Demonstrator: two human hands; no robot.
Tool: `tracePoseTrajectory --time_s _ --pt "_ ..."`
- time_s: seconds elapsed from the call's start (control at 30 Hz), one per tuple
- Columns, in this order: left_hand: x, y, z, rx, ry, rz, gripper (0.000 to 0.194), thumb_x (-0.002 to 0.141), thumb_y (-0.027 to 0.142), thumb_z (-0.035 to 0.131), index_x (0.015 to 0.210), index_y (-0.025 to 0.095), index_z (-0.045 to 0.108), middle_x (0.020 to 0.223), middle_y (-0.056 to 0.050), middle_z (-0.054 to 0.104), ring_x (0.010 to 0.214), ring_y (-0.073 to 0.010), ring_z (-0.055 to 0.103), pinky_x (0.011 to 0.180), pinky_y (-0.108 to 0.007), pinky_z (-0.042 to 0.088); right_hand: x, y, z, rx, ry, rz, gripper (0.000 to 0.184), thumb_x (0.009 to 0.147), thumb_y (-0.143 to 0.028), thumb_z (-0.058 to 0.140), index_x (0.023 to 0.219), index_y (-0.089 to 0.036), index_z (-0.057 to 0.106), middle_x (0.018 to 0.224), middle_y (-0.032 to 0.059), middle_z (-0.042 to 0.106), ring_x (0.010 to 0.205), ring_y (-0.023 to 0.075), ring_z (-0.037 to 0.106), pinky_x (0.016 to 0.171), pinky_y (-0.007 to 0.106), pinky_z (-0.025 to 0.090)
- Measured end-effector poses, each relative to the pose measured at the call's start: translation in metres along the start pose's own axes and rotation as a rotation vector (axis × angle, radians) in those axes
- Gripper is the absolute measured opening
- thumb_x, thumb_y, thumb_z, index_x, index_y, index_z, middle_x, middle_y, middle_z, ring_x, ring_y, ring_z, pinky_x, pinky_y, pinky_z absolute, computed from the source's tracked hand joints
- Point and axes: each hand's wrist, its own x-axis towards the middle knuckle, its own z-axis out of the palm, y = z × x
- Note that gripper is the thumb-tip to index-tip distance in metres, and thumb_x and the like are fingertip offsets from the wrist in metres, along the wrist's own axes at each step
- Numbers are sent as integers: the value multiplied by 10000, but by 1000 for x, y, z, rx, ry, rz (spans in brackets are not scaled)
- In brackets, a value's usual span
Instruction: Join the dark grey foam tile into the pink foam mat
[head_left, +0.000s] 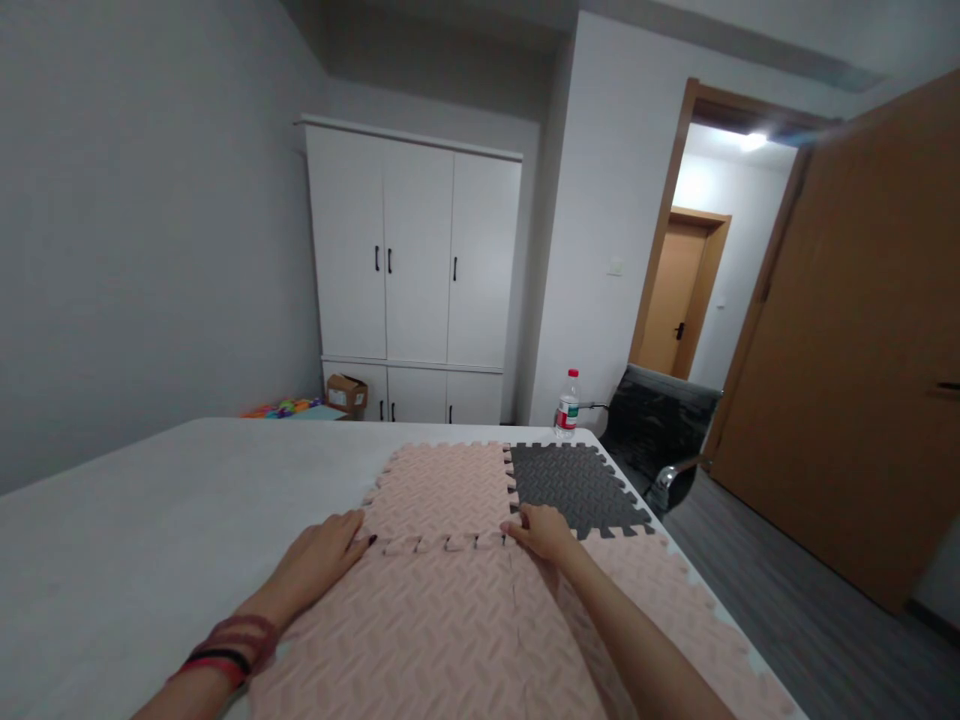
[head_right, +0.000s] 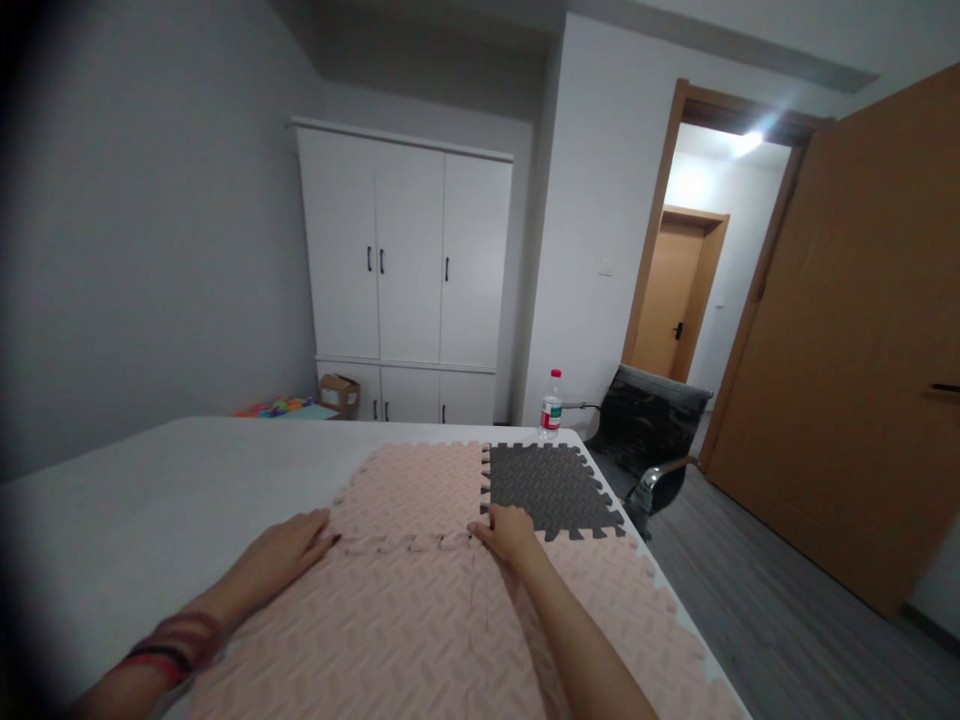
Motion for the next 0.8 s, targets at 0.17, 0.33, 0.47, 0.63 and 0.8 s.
tracePoseTrajectory --time_s 0.17,0.33,0.47,0.63,0.8 --pt "2 -1 -1 12 -16 12 408 864 437 274 1094 182 494 1127 -109 568 1027 -236 518 864 -359 377 0 -5 3 -46 17 13 602 760 -707 369 920 -192 636 902 120 683 877 256 628 711 309 430" --pt "1 0 -6 28 -24 55 384 859 470 293 982 196 533 1010 -83 598 943 -220 538 822 -334 390 2 -8 6 -81 42 57 664 730 -735 385 949 -157 626 908 144 679 878 280 630 714 335 453" --pt "-2 5 -5 55 -23 69 386 863 456 290 995 195 542 1042 -92 585 963 -228 530 828 -346 387 6 -12 10 -103 58 93 691 697 -747 421 944 -134 621 893 154 678 864 290 635 709 346 466" --pt "-4 17 -14 110 -17 58 371 856 389 292 924 171 584 1017 -124 588 938 -267 543 813 -416 381 7 -16 13 -119 56 144 658 692 -705 492 955 -113 607 881 178 672 851 290 640 689 335 472" --pt "25 39 -32 102 22 47 461 856 389 297 1178 121 489 1231 -173 511 1108 -283 480 946 -445 311 4 -15 13 -117 60 129 651 696 -700 493 972 -119 595 899 177 667 878 282 635 706 325 467"
